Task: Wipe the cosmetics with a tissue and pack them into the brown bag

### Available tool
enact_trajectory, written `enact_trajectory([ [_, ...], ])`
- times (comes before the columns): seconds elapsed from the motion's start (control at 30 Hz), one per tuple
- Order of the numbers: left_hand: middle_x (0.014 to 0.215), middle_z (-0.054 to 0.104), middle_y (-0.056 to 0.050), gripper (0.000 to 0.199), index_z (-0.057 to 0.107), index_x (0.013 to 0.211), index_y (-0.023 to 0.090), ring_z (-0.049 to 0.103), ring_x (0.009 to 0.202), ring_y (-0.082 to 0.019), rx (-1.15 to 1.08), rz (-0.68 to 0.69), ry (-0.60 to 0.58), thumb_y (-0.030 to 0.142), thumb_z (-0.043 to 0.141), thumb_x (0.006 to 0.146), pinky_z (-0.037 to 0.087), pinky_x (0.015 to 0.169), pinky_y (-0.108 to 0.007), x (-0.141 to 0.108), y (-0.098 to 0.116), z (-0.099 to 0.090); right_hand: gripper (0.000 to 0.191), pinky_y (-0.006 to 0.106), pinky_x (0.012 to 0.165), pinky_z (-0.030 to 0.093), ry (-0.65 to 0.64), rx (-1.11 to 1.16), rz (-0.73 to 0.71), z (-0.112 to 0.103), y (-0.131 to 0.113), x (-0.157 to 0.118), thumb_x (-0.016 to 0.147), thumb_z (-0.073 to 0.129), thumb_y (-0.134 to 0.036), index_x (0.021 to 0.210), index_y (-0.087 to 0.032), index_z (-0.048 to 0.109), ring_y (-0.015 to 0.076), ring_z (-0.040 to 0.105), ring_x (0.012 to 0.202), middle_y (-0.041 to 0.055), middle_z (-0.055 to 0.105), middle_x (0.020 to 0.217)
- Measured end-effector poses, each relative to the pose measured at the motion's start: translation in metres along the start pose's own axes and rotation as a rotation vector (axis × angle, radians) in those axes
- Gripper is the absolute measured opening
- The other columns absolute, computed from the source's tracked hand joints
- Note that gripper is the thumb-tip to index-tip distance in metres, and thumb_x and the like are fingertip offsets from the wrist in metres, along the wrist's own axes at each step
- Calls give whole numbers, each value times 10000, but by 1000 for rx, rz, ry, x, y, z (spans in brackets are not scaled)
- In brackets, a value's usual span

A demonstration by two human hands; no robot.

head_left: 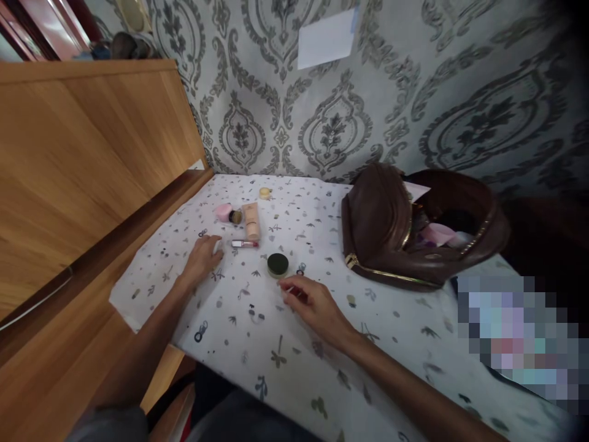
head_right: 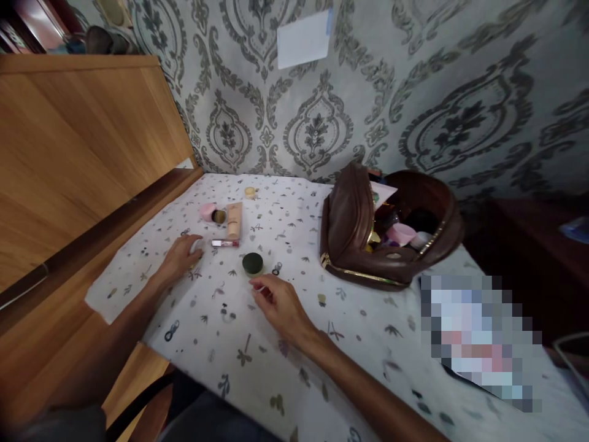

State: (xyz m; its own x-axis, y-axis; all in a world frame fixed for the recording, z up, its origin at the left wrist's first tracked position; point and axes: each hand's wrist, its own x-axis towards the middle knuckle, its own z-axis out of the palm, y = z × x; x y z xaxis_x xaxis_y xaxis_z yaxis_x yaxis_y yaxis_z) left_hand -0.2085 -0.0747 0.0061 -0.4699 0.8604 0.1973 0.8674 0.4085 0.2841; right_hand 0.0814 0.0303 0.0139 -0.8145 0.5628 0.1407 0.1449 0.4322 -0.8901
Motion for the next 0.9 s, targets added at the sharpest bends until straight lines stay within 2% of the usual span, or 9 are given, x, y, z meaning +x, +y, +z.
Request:
enact_trajectory([
  [0.13, 924, 606, -91, 280, 659, 1015, 150, 576, 941, -277, -44, -22, 74, 242, 477, 824, 472, 885, -423, 0, 5, -2, 203, 306, 679, 530, -3, 47, 24, 8, -2, -6, 849, 542, -160, 986, -156, 692, 159, 629, 726, 67, 710, 892],
  [0.27, 823, 613, -30, 261, 662, 949, 166, 572, 749, -210, -311, -107, 145, 292, 512, 776, 473, 716, -336, 0, 29, -11, 187, 302, 670, 510, -10, 172, 67, 14, 0, -11, 865, 561, -187, 999, -147, 686, 150, 611, 710, 48, 671, 814],
  [0.4, 730, 611, 23, 205, 651, 901, 194, 530, 630, -150, -627, -52, 91, 326, 547, 782, 429, 613, -263, -6, 89, -18, 298, 283, 617, 510, -19, 548, 165, 18, 3, -10, 866, 638, -375, 1090, -178, 646, 164, 663, 741, 34, 645, 835],
  [0.53, 848, 631, -1, 140, 629, 895, 198, 577, 760, -162, -763, 100, 80, 275, 549, 810, 446, 678, -263, -7, 155, -13, 478, 304, 667, 528, 2, 881, 221, 12, -2, -11, 782, 735, -498, 1143, -211, 610, 184, 699, 803, 48, 681, 929],
  [0.63, 898, 620, -14, 121, 613, 917, 202, 594, 846, -177, -781, 190, 73, 240, 531, 836, 456, 714, -269, -3, 188, -4, 503, 288, 661, 513, 83, 1004, 216, 1, -2, -16, 695, 820, -475, 1084, -218, 629, 176, 701, 770, 23, 696, 870],
  [0.77, 909, 613, -26, 119, 605, 938, 199, 607, 866, -182, -796, 320, 8, 234, 502, 888, 474, 715, -271, 0, 207, 14, 474, 257, 617, 477, 272, 1044, 229, -12, 7, -23, 663, 854, -413, 1038, -217, 639, 155, 692, 697, -5, 694, 808],
  [0.9, 983, 642, -60, 184, 601, 1034, 196, 622, 957, -201, -677, 521, -2, 216, 436, 952, 497, 857, -321, 0, 198, 26, 488, 240, 586, 445, 312, 1048, 297, -17, 18, -25, 620, 879, -373, 1016, -205, 649, 132, 665, 626, -15, 689, 762],
])
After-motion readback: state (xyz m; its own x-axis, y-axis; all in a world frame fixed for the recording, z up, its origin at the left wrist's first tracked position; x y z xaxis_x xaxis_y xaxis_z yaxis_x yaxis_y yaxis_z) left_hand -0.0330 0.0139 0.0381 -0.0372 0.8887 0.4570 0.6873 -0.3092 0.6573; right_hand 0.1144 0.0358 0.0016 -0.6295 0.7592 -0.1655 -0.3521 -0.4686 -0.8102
